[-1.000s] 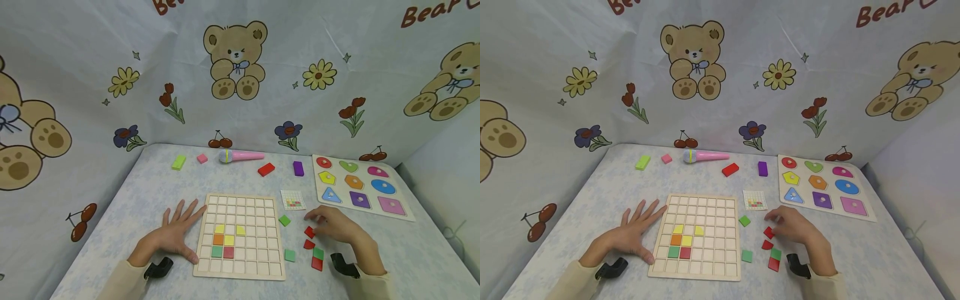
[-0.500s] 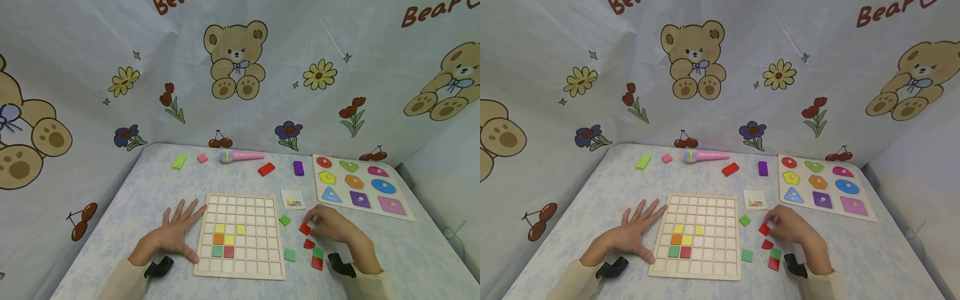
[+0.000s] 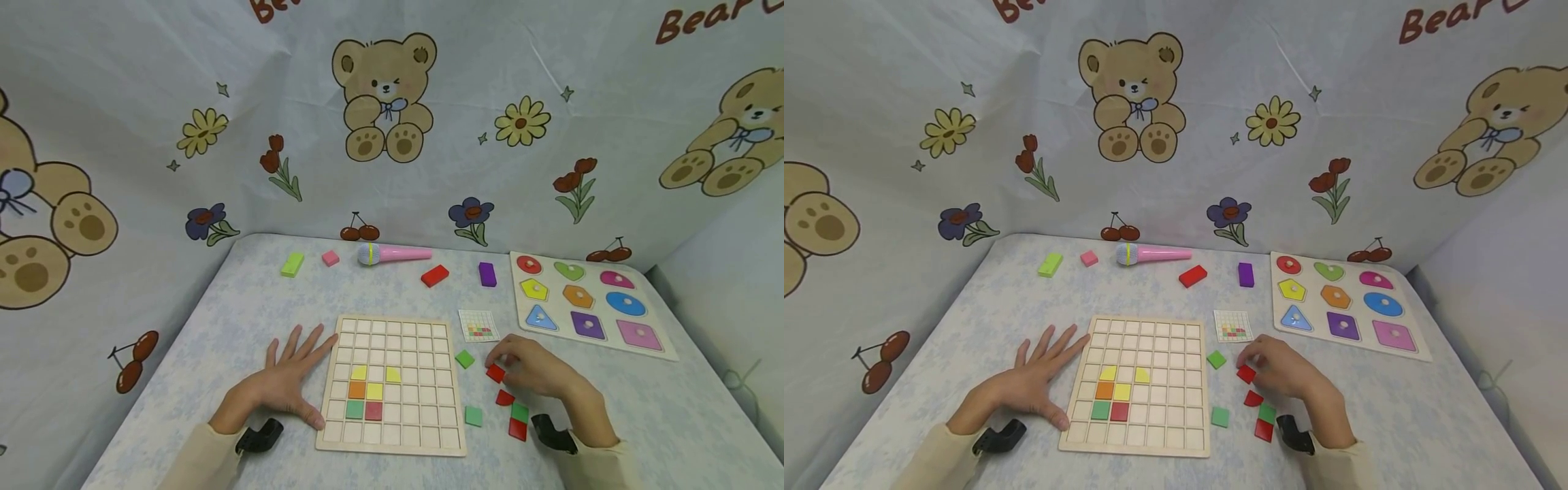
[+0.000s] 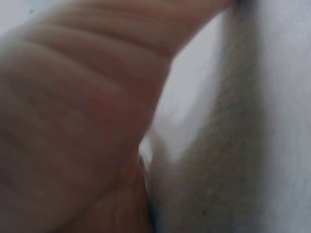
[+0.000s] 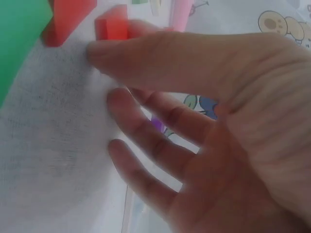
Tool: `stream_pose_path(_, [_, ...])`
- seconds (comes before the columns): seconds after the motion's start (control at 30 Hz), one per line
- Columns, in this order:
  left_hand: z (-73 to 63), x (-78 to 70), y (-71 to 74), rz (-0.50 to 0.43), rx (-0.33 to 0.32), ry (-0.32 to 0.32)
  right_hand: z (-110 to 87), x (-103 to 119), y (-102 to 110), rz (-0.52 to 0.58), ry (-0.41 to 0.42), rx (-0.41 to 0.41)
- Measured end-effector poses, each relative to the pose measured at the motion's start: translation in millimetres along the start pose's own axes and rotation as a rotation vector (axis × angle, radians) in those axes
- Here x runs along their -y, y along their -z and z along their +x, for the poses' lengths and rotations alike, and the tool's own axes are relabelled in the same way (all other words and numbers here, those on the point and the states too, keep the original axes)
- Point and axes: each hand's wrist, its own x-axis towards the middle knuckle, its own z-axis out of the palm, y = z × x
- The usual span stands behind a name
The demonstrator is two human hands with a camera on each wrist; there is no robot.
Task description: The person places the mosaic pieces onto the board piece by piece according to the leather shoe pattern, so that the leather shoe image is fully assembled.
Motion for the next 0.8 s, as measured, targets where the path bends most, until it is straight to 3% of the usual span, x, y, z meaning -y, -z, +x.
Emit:
stream_pose_path(0.2, [-0.1, -0.2, -0.1, -0.009, 0.004, -0.007, 3.7, 2, -2, -0.052, -0.001, -0.026])
stream_pose_path(0.47, [-0.3, 1.7, -0.3, -0.004, 0.001, 0.002, 9.6, 21, -8, -0.085, -0.061, -0.064])
stream_pose_path(0.8, [1.8, 2.7, -0.7, -0.003, 0.007, 0.0, 8.5, 60, -19, -0.151, 0.169, -0.068])
